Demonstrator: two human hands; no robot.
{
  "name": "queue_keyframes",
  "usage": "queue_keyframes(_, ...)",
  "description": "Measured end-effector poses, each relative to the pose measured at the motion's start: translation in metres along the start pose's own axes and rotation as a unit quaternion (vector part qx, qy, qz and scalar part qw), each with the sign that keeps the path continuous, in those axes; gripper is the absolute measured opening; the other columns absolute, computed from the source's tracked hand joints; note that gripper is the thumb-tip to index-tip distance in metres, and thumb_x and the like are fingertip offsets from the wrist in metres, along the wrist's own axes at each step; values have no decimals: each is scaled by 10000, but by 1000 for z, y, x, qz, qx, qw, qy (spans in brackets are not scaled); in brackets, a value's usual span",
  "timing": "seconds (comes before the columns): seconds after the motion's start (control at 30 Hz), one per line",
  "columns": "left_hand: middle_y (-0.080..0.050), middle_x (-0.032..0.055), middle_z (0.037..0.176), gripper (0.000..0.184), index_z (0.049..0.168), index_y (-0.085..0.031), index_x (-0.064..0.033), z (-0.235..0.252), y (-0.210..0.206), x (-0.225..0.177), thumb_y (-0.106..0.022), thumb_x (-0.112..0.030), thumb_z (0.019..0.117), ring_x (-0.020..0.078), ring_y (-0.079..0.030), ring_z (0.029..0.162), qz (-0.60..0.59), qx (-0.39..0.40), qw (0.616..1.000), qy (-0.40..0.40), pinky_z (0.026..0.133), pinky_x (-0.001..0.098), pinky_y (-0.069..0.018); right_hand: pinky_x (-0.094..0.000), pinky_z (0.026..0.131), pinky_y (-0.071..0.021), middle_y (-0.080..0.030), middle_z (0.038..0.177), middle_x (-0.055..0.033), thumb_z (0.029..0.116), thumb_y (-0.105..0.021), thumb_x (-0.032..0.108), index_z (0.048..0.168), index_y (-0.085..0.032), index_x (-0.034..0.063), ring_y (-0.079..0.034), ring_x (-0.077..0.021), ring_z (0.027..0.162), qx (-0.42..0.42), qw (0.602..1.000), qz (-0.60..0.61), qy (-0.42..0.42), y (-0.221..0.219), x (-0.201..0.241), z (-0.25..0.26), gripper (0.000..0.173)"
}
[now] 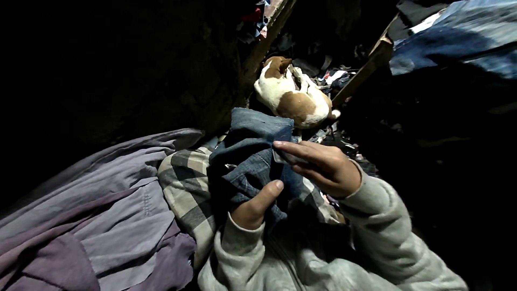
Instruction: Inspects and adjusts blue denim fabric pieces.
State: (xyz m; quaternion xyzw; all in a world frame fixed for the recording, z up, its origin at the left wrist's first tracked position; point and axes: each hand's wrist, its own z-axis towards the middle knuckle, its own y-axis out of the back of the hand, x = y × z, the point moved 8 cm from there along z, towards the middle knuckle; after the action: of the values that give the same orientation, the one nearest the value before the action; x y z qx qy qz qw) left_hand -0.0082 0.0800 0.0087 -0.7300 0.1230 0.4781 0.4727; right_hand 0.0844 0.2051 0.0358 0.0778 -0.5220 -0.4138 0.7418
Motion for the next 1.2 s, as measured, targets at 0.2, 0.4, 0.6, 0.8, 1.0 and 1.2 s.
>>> queue_keyframes(0.2,-772,36,917,117,961,-753,-50,-1,-1,3,-743,-24,847,85,-736,881,-19,13,999,33,844,281,-609,-307,479,-446,-566,718,-69,1042,-557,269,1347,-687,245,-531,-152,558,-59,995,-85,13,2,1,2,333)
queue_keyframes(0.4,-753,63,839,123,914,-714,-5,-4,2,5,-630,62,854,93,-729,814,10,-72,992,100,804,270,-609,-364,442,-462,-597,756,-102,1016,-587,223,1347,-691,260,-566,-205,550,-113,981,-157,-14,1,-12,4,349)
queue_keyframes(0.6,-752,44,821,126,903,-717,-24,-3,7,8,-661,57,826,81,-727,797,24,-85,992,93,791,264,-610,-387,452,-458,-606,749,-114,1012,-581,213,1355,-688,237,-555,-220,538,-150,972,-169,-64,2,-32,3,361)
queue_keyframes(0.8,-747,32,796,148,882,-708,-31,-9,12,11,-639,75,805,75,-724,768,29,-93,990,103,761,255,-612,-526,851,-566,-710,1185,-211,1041,-506,131,1421,-612,97,-711,-335,986,-186,958,-166,-144,46,-84,-3,396)
queue_keyframes(1.0,-774,18,870,123,903,-763,-77,-6,13,0,-677,-6,850,65,-736,833,-18,-22,998,57,811,250,-609,-319,800,-513,-571,1344,-168,1088,-402,299,1616,-250,104,-592,-104,886,-272,890,-53,-363,99,-161,-58,583)
queue_keyframes(1.2,-782,28,939,209,972,-769,-65,-12,28,-15,-738,57,806,85,-742,892,29,22,999,21,859,273,-612,-442,843,-487,-639,1084,-246,1031,-602,296,1406,-487,-59,-588,-252,878,-263,807,-65,-525,99,-180,-118,529)
